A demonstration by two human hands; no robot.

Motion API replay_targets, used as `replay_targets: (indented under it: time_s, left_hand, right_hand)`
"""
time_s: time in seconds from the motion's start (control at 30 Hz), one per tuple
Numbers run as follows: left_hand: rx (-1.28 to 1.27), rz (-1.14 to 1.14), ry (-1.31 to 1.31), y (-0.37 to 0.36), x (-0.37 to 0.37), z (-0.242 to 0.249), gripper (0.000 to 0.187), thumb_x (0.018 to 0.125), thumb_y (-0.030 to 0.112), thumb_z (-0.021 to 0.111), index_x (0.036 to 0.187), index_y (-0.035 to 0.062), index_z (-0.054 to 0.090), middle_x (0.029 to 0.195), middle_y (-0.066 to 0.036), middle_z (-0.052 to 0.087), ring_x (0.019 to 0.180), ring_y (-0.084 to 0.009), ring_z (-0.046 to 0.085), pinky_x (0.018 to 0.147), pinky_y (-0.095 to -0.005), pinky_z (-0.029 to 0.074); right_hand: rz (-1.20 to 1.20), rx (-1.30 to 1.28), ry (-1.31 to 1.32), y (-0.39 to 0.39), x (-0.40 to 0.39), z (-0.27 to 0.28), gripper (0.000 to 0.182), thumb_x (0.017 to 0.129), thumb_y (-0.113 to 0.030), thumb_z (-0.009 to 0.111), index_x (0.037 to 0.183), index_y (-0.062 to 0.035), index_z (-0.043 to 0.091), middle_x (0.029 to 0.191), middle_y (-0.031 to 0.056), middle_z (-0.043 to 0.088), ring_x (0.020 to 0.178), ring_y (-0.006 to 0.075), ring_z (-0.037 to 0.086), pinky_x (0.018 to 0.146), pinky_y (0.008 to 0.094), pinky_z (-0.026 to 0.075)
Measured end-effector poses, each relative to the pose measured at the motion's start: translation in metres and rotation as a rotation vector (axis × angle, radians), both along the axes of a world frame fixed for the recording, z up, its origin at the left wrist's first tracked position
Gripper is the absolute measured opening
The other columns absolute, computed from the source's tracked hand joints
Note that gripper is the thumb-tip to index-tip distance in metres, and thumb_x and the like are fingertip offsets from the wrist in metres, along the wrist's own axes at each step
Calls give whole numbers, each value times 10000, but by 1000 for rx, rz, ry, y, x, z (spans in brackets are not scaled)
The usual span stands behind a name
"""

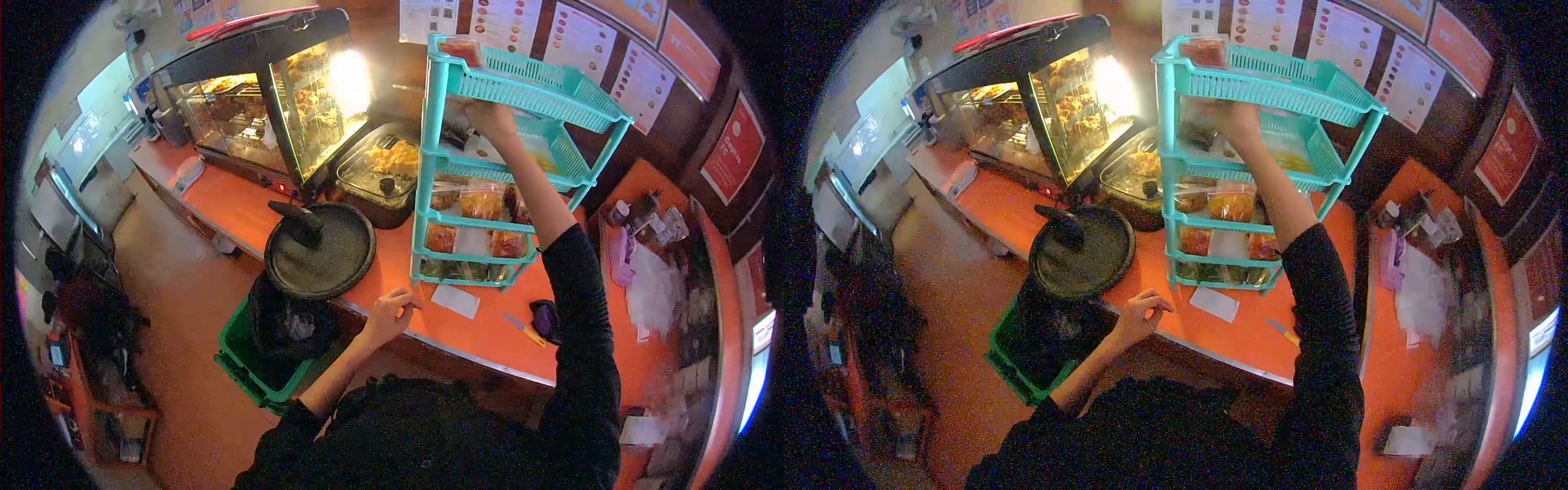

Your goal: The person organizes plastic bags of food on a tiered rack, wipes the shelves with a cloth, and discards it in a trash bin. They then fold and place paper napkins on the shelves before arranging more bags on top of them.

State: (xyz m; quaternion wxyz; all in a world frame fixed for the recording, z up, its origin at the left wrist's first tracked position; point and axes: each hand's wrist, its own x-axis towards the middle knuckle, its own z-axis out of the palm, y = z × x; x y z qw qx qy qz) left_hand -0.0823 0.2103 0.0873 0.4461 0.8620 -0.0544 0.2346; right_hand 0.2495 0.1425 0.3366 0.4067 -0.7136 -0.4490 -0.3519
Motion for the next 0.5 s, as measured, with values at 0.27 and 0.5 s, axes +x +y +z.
replay_targets:
  time_s: [0.27, 0.5]
  left_hand:
    - [-53, 27, 16, 15, -10, -5, 169, 786, -38, 561, 876, 50, 673, 837, -112, 627, 776, -271, 638, 676, -342, 513]
    - [-141, -30, -107, -4, 8, 17, 120, 824, -13, 579, 894, 31, 666, 855, -97, 602, 791, -226, 632, 689, -308, 517]
  right_hand:
    - [263, 334, 658, -51, -35, 1, 399, 740, -125, 731, 1112, -29, 624, 1005, 108, 674, 885, 229, 639, 793, 375, 514]
    - [357, 310, 944, -107, -132, 26, 246, 831, -111, 670, 1049, 4, 665, 946, 39, 655, 861, 139, 598, 814, 286, 447]
